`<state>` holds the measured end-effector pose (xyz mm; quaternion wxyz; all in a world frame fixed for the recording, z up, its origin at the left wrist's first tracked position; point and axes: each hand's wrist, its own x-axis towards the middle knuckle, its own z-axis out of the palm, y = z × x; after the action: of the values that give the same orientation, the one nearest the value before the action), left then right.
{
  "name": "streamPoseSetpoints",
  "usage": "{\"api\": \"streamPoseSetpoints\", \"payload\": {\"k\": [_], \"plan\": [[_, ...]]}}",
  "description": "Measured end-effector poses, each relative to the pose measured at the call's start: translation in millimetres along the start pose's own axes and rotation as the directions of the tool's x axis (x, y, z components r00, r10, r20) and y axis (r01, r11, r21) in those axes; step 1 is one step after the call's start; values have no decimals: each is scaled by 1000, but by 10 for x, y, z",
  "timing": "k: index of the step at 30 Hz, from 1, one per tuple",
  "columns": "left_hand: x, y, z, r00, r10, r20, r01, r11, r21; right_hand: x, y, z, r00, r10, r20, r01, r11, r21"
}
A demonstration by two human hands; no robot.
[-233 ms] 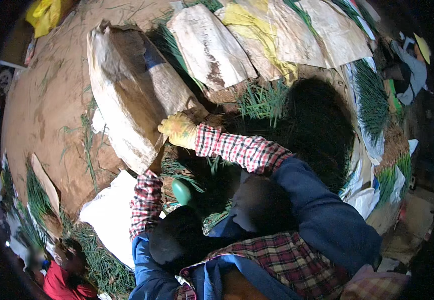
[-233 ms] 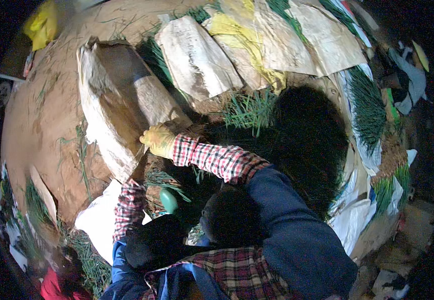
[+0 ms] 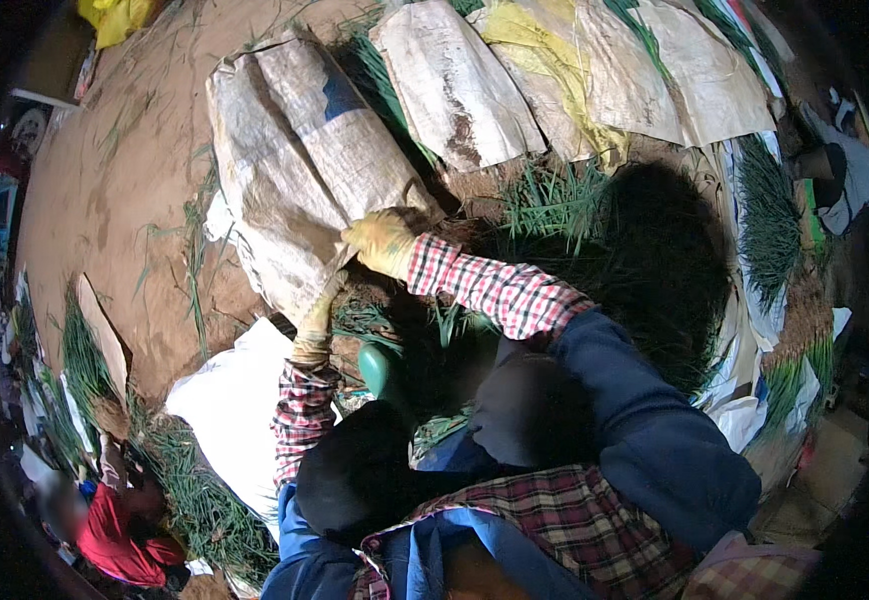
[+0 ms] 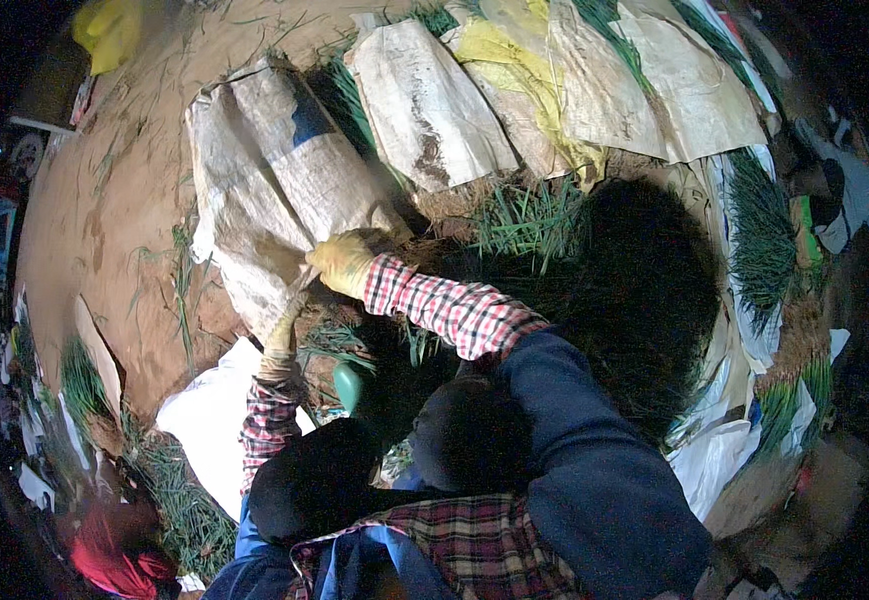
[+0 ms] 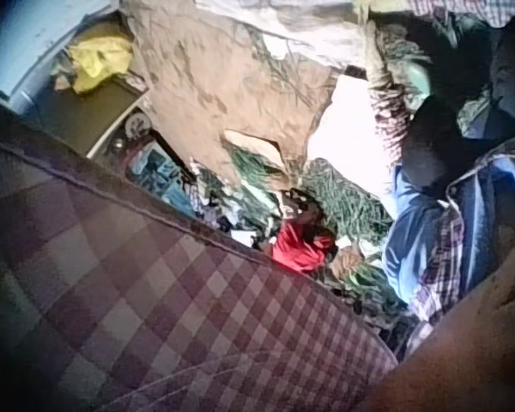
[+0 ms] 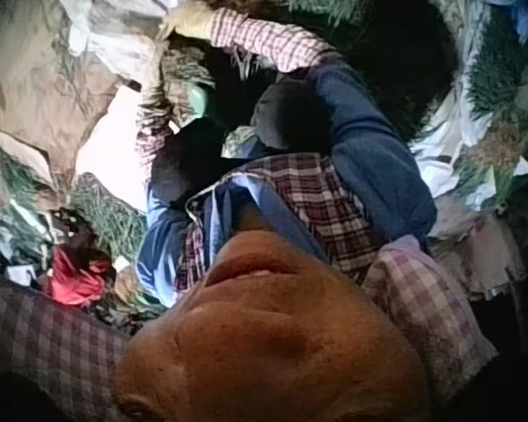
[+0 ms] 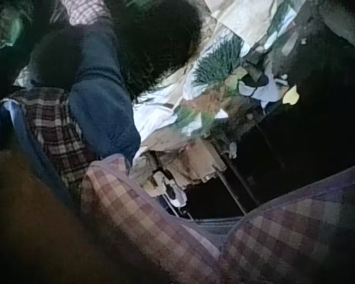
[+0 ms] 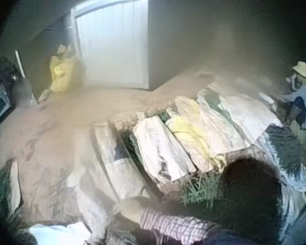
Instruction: The person gathers green onions from a pile, aligns the roots, and ties them into bundles using a rubber band. The person places the finished bundles onto a nearby sack.
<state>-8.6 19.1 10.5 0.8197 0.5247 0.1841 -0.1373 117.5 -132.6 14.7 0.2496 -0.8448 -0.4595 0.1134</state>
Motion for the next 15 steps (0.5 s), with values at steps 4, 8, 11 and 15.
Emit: {"api": "streamPoseSetpoints", "payload": {"k": [4, 8, 11, 15], "plan": [[-59, 505, 288, 977, 209, 43, -212, 933, 290, -1, -160, -510, 995, 90, 30, -92, 995, 50], [239, 1043, 451, 914, 399, -74, -126, 452, 883, -323, 572, -793, 831, 174, -529, -152, 985, 86], [579, 794, 62, 893, 445, 63, -193, 255, 947, -563, 1166, -1178, 533, 844, -58, -49, 99, 994], [621, 308, 52, 928, 367, 60, -83, 46, 996, -1235, 1947, -1061, 136, 981, 142, -162, -119, 980]]}}
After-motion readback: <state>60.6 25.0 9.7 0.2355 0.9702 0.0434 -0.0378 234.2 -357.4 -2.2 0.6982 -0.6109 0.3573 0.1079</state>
